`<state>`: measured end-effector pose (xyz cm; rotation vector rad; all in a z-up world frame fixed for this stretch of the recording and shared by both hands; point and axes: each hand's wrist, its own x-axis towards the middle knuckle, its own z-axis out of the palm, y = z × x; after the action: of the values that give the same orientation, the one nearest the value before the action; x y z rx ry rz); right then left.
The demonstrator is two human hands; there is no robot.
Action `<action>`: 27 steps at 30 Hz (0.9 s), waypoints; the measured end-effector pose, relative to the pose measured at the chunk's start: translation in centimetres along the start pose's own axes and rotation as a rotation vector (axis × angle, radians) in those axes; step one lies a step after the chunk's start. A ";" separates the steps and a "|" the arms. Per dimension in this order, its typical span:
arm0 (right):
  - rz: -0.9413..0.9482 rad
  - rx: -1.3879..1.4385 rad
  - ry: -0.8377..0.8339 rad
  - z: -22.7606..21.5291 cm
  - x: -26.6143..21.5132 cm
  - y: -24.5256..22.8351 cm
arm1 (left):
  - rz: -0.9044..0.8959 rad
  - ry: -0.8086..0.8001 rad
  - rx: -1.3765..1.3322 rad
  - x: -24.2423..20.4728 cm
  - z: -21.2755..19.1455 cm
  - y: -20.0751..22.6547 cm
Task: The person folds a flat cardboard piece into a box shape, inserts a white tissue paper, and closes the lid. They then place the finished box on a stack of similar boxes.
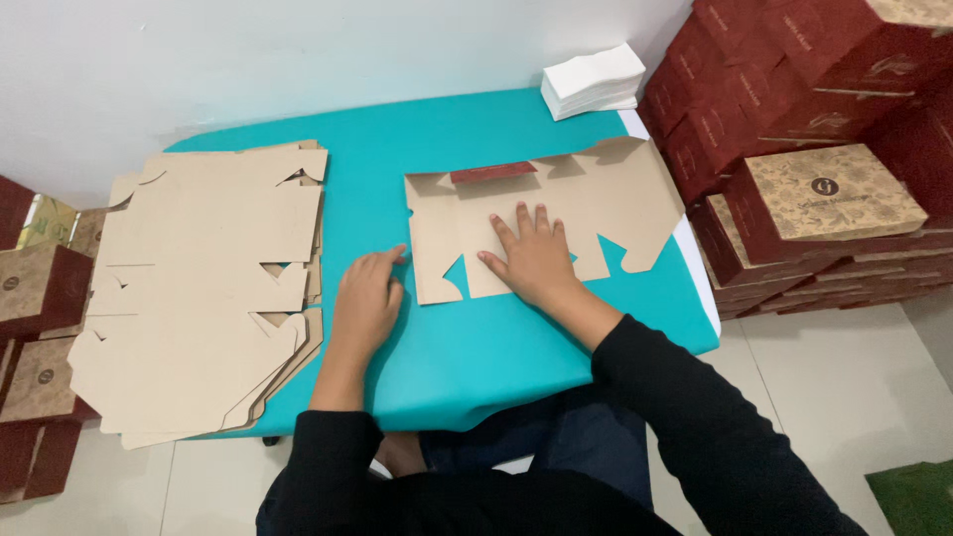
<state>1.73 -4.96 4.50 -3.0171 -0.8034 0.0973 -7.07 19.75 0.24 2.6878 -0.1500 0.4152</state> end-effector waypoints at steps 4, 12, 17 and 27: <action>-0.117 -0.087 0.106 1.3 3.4 1.2 | 0.000 -0.007 -0.090 0.1 -0.1 0.9; -0.487 0.293 0.189 0.6 3.6 0.8 | 0.115 0.121 0.036 1.6 0.1 0.7; -0.547 0.294 0.155 0.7 3.1 0.7 | 0.211 0.144 0.138 1.9 2.0 0.3; -0.379 0.351 0.166 2.1 3.8 -0.9 | -0.119 0.117 -0.104 2.2 0.1 2.8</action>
<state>4.38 -2.28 2.25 -2.4655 -1.1789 -0.0169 -5.40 17.07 1.92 2.5469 0.0222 0.5118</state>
